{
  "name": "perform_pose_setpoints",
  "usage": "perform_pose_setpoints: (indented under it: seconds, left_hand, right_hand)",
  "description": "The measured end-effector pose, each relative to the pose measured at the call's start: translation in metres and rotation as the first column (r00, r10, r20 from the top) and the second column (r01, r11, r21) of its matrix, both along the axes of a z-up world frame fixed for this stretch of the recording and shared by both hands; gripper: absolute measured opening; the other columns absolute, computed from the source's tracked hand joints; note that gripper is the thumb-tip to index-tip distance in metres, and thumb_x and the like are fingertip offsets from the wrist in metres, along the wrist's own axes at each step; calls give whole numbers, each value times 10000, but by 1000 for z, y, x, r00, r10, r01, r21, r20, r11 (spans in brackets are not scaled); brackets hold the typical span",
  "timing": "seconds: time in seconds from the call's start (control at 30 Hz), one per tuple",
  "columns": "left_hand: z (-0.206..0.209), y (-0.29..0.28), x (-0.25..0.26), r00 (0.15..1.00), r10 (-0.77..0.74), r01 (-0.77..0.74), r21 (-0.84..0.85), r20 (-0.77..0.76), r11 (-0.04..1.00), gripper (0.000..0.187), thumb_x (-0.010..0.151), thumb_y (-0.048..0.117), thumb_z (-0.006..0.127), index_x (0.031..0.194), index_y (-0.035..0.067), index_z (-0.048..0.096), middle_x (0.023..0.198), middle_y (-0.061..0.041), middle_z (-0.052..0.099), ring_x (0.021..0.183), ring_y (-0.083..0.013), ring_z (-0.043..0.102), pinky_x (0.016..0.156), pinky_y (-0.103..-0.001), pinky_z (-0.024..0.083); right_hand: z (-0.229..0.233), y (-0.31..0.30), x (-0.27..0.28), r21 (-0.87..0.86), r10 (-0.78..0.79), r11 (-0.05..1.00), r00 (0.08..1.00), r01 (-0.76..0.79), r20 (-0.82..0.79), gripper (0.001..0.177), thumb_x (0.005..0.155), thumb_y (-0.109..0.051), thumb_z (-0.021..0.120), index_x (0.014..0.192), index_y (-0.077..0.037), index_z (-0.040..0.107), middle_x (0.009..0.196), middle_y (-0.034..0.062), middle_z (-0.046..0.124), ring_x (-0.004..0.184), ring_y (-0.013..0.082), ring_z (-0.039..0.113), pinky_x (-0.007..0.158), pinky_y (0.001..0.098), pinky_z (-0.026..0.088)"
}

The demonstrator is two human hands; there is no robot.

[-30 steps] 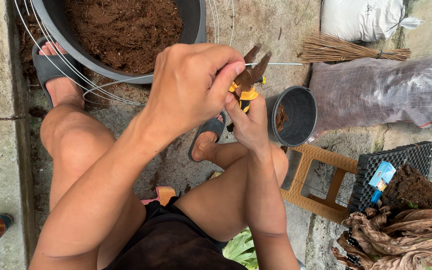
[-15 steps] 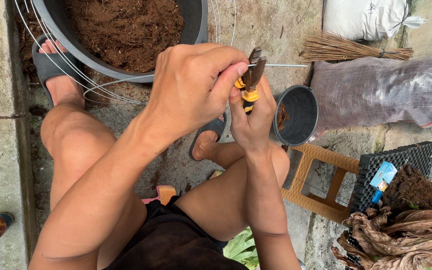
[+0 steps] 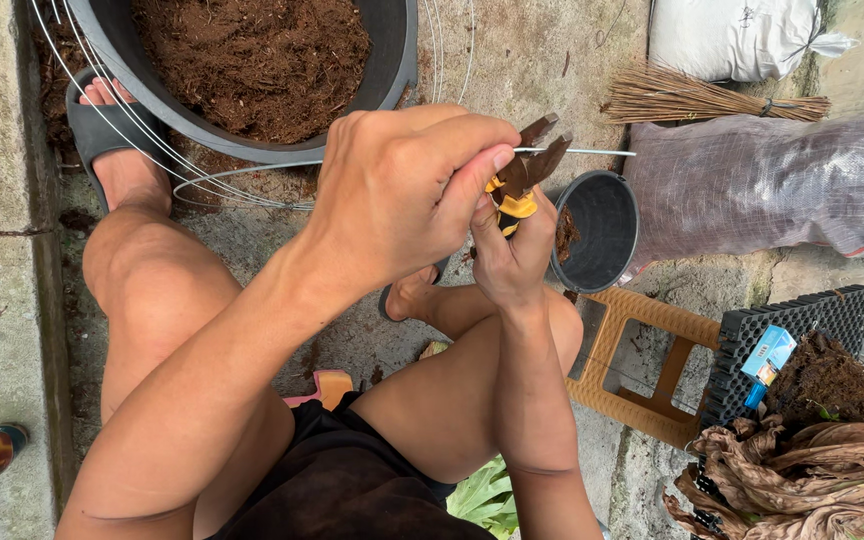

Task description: The person constructs a plant pot hanger by cutting lengths of thick metal wire and bending them using pliers.

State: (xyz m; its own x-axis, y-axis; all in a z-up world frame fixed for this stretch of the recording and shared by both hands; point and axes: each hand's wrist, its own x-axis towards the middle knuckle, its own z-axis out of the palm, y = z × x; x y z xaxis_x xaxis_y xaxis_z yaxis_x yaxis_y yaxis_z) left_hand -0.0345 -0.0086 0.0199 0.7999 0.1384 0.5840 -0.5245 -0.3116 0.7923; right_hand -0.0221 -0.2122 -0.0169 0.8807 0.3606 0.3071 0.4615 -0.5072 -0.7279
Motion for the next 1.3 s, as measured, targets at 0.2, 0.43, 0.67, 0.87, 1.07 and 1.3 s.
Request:
perform_pose_setpoints:
  seconds: [0.2, 0.43, 0.67, 0.87, 1.07, 1.3]
  left_hand:
    - [0, -2, -2, 1000, -3, 3, -20, 12, 1000, 57, 1025, 121, 734, 1061, 82, 753, 874, -58, 727, 726, -255, 712, 615, -345, 525]
    - [0, -2, -2, 1000, -6, 6, -20, -2, 1000, 57, 1014, 121, 738, 1051, 81, 755, 852, -61, 724, 708, -256, 705, 607, -344, 523]
    - [3, 3, -3, 999, -37, 37, 22, 9, 999, 101, 989, 91, 742, 1087, 72, 757, 864, -85, 717, 720, -278, 696, 607, -358, 515]
    - [3, 19, -2, 983, -180, 181, -6, 42, 983, 140, 988, 54, 752, 1127, 46, 738, 875, -98, 695, 714, -270, 671, 618, -349, 493]
    - [6, 27, -6, 969, -246, 246, -40, 2, 968, 157, 963, 0, 738, 1119, 19, 746, 847, -116, 693, 682, -232, 668, 595, -325, 478]
    - [10, 31, -7, 965, -263, 262, -27, -18, 965, 162, 945, -19, 757, 1106, -8, 752, 802, -124, 675, 642, -213, 633, 569, -316, 446]
  right_hand:
    - [-1, -3, -1, 56, 21, 998, 997, -17, -72, 283, 1095, -293, 652, 1057, -13, 640, 872, 23, 649, 795, 113, 597, 711, 300, 474]
    - [0, -5, 2, -97, -3, 995, 998, 8, 59, 269, 1077, -276, 661, 1051, -9, 657, 877, 59, 654, 797, 186, 629, 699, 325, 463]
    - [9, 12, -1, -161, -69, 979, 950, 122, 305, 482, 1149, -283, 629, 1491, 19, 475, 1256, 168, 604, 1083, 283, 652, 951, 365, 536]
    - [19, 18, -12, -279, -184, 901, 877, 331, 444, 743, 1111, -219, 742, 1628, 48, 281, 1247, 184, 463, 1136, 291, 522, 1000, 373, 462]
    - [20, 23, -19, -286, -191, 885, 846, 368, 497, 786, 1070, -221, 767, 1616, 55, 274, 1291, 196, 431, 1163, 299, 502, 1011, 369, 450]
    - [19, 26, -25, -273, -198, 896, 866, 350, 458, 809, 1035, -231, 770, 1614, 50, 280, 1302, 185, 430, 1180, 293, 500, 1041, 372, 448]
